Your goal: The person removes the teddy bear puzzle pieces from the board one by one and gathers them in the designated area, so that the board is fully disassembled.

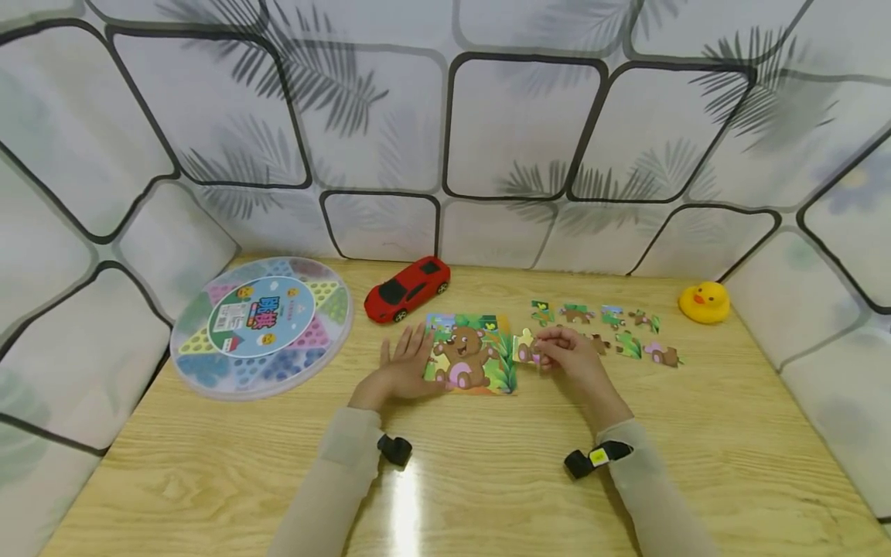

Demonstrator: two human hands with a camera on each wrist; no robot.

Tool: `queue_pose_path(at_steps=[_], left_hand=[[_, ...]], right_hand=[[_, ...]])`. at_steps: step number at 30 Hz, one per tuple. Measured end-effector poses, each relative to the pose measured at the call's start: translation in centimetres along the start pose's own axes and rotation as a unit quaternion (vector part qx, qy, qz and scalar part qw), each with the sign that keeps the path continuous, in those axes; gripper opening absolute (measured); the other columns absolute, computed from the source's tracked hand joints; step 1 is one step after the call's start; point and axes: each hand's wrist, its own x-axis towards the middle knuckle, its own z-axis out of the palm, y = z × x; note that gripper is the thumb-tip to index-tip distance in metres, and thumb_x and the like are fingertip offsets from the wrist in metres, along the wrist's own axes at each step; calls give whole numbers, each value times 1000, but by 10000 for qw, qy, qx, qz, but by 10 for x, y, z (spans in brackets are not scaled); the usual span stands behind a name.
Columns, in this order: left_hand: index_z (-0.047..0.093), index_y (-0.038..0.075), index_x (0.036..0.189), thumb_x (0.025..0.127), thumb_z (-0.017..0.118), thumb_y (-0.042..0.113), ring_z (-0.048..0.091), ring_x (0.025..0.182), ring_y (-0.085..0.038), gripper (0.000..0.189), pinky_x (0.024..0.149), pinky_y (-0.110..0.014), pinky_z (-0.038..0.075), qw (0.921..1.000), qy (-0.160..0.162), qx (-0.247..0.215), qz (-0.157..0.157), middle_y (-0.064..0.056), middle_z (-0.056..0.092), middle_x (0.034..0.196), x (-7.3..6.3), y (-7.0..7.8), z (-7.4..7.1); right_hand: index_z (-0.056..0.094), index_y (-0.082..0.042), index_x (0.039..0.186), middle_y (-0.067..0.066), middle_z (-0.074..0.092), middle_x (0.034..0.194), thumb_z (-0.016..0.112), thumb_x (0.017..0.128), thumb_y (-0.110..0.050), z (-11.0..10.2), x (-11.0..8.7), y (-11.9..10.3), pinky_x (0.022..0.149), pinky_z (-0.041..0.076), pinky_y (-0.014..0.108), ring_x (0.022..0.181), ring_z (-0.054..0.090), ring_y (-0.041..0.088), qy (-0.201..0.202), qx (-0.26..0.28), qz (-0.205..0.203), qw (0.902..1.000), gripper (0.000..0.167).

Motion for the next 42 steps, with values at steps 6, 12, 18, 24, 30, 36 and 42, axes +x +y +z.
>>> queue_pose_path(at_steps=[6,12,18,24,30,36,42], left_hand=[[-4,9,152,87,54,53,-21,142,-28,98,106,-57,-18,10000,5,-85,14,-10,-19,156,1,-1,2],[-2,8,152,87,56,56,-20,141,-30,100,106,-59,-16,10000,36,-41,4,-11,-18,156,-2,-1,1],[-4,10,152,87,56,57,-21,141,-29,101,106,-58,-17,10000,36,-75,2,-9,-18,156,-2,-1,1],[-4,9,152,87,56,56,-21,141,-29,100,106,-57,-18,10000,36,-67,36,-10,-18,156,-1,-2,2],[-4,8,152,87,56,56,-20,142,-29,100,106,-58,-18,10000,35,-48,27,-10,-18,156,-2,-1,2],[-4,10,152,87,56,56,-21,141,-28,100,106,-59,-17,10000,29,-13,13,-8,-19,156,-1,1,1],[-4,10,152,87,57,57,-20,141,-29,101,106,-59,-17,10000,23,-35,31,-9,-18,156,-3,2,0]], right_hand=[[54,9,113,-7,65,82,59,93,-9,-31,-11,0,63,53,21,66,59,6,252,-7,100,9996,27],[55,7,111,-8,67,83,60,93,-11,-53,-24,4,63,53,21,67,60,6,383,-58,198,9991,25],[56,6,106,-8,66,81,59,93,-9,-71,-35,12,61,52,20,65,59,5,351,-160,247,9990,20],[56,9,107,-8,68,80,59,93,-7,-83,-41,18,59,53,21,65,60,6,266,-164,393,9987,21],[58,5,105,-7,68,79,58,93,-5,-89,-43,20,59,53,21,64,61,6,224,-183,470,9985,15],[54,13,110,-8,67,80,58,93,-7,-93,-45,18,59,53,22,64,60,5,179,-508,543,9971,26],[48,20,119,-10,66,81,57,94,-8,-98,-47,17,60,53,22,66,61,4,188,-747,555,9955,37]])
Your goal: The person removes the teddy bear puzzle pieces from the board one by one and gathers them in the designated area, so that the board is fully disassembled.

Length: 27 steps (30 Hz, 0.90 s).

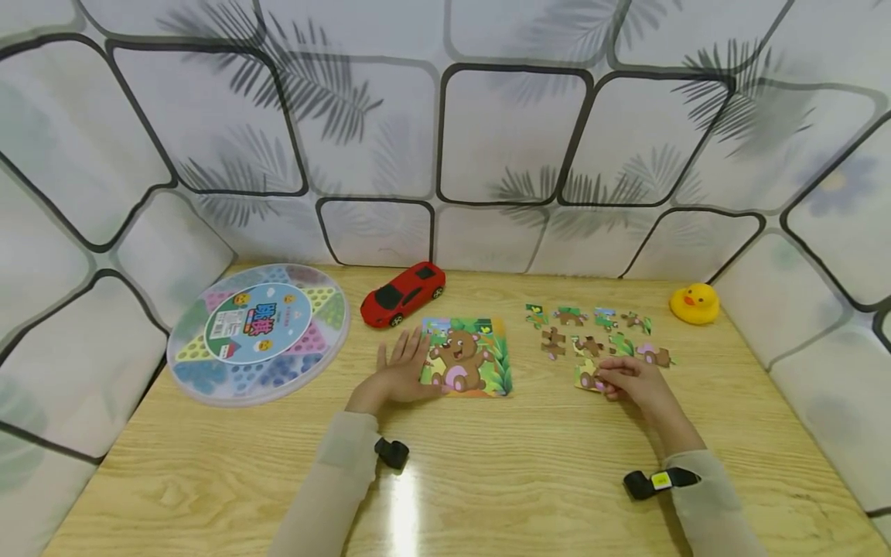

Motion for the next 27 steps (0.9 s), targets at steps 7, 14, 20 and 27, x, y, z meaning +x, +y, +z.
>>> queue_pose_path(at_steps=[7,14,20,27], left_hand=[[-3,8,152,87,57,56,-20,141,-30,101,105,-59,-18,9999,36,-125,27,-10,-18,156,-1,0,-1],[-4,9,152,87,58,54,-19,142,-29,100,105,-59,-18,9999,53,-129,42,-9,-18,156,-1,1,-2],[-4,10,152,87,57,57,-20,141,-29,101,105,-59,-18,9999,41,-89,21,-9,-18,156,-1,1,-1],[-3,10,152,86,57,57,-20,142,-29,101,105,-59,-18,9999,80,-86,21,-9,-17,157,0,-2,-2]], right_hand=[[52,18,114,-8,64,79,59,93,-6,-3,1,1,56,53,22,61,59,5,88,62,-21,9999,33],[54,17,113,-7,64,79,61,92,-7,-6,0,4,57,53,21,62,59,6,86,94,-78,9999,32],[55,15,112,-8,65,82,61,91,-6,-7,-2,6,58,53,21,64,60,6,4,207,-157,9997,30],[63,4,106,-7,65,82,61,92,-4,-6,-1,6,58,53,20,64,59,5,-76,485,-220,9985,17]])
